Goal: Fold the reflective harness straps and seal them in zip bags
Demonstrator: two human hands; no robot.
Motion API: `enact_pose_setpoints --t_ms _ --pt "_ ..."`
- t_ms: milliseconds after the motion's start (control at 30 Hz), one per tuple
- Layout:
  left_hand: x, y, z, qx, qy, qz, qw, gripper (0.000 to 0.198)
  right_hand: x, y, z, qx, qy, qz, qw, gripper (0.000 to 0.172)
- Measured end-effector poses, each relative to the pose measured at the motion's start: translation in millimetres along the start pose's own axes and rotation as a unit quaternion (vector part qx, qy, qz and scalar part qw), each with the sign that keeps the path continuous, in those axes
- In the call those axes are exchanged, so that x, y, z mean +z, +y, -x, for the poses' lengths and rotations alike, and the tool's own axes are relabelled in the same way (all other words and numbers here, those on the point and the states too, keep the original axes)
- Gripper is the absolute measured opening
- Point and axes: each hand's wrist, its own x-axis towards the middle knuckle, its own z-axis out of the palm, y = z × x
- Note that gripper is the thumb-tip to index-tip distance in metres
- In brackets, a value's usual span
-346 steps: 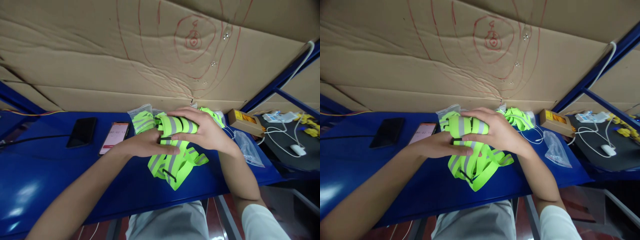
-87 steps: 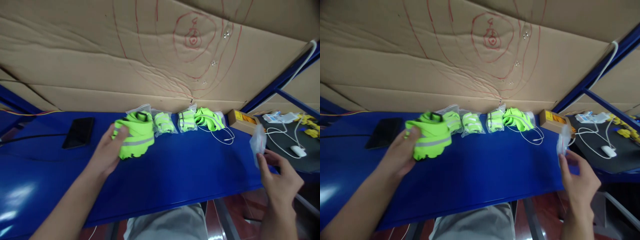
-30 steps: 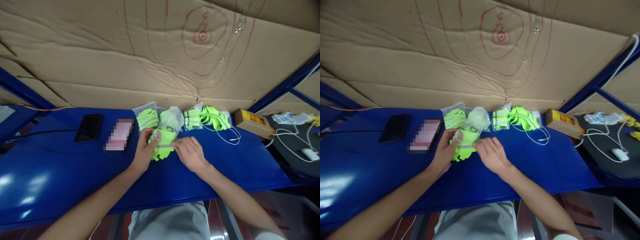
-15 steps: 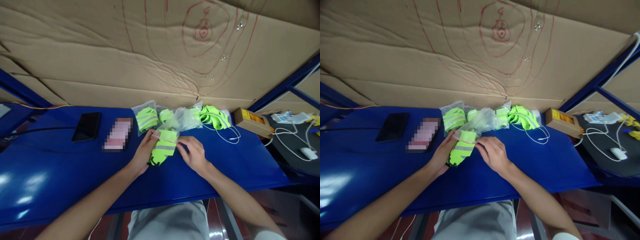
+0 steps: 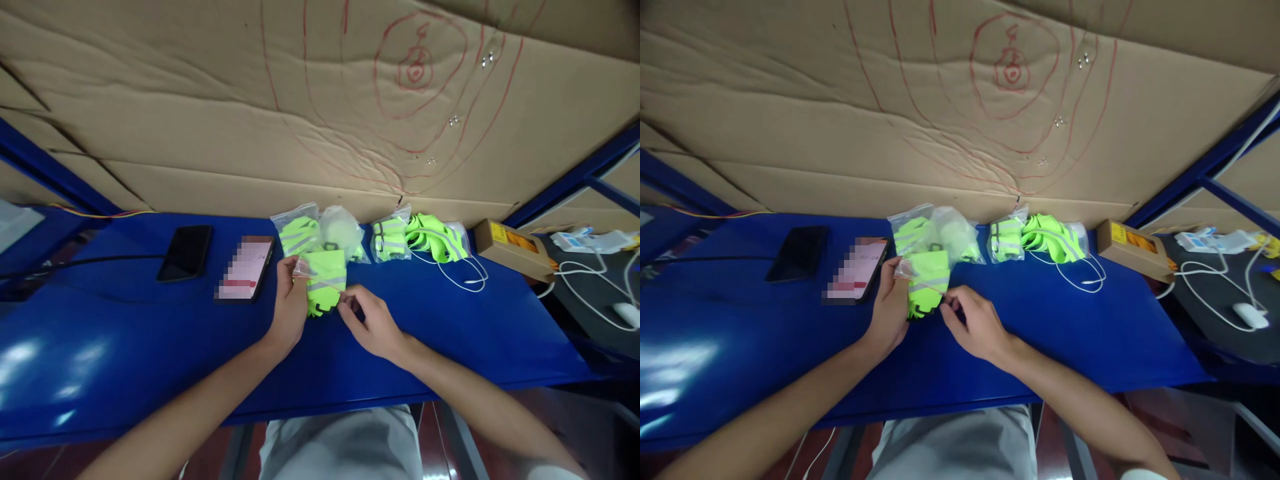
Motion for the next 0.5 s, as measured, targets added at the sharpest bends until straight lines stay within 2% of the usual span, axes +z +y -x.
enact_pose_setpoints --t_ms 33,100,167,233,300,400,500 --pt "0.1 -1.1 0.4 0.022 -0.005 -0.023 0.999 0.032 3.4 -1.0 -1.1 0.064 -0.018 -0.095 0.993 0.025" --pt "1.3 -2.7 3.4 0.063 -0.047 -0.066 0.995 0.041 7.3 -2.6 -5.1 0.167 -0.02 -0.249 0.954 0.047" --pt "3.2 -3.2 8.0 0.073 -0.123 -0.078 0.987 0.057 6.1 -2.2 -10.0 0.224 0.014 -0.318 0.921 0.049" --pt "4.4 -2.2 11.6 0.049 -0.199 -0.042 0.978 0.071 0.0 1.5 -13.8 0.232 0.052 -0.31 0.92 0.047" --pt "3.9 1.0 12.3 0.02 -0.23 0.02 0.973 0.074 -8.0 7.6 -14.8 0.199 0.068 -0.257 0.943 0.047" --pt "1.0 7.9 7.6 -0.025 -0.207 0.094 0.974 0.071 -15.3 15.3 -12.4 0.16 0.058 -0.194 0.966 0.048" --pt "-0.7 11.5 2.0 -0.08 -0.204 0.109 0.97 0.072 -15.4 16.1 -11.9 0.18 0.048 -0.22 0.958 0.049"
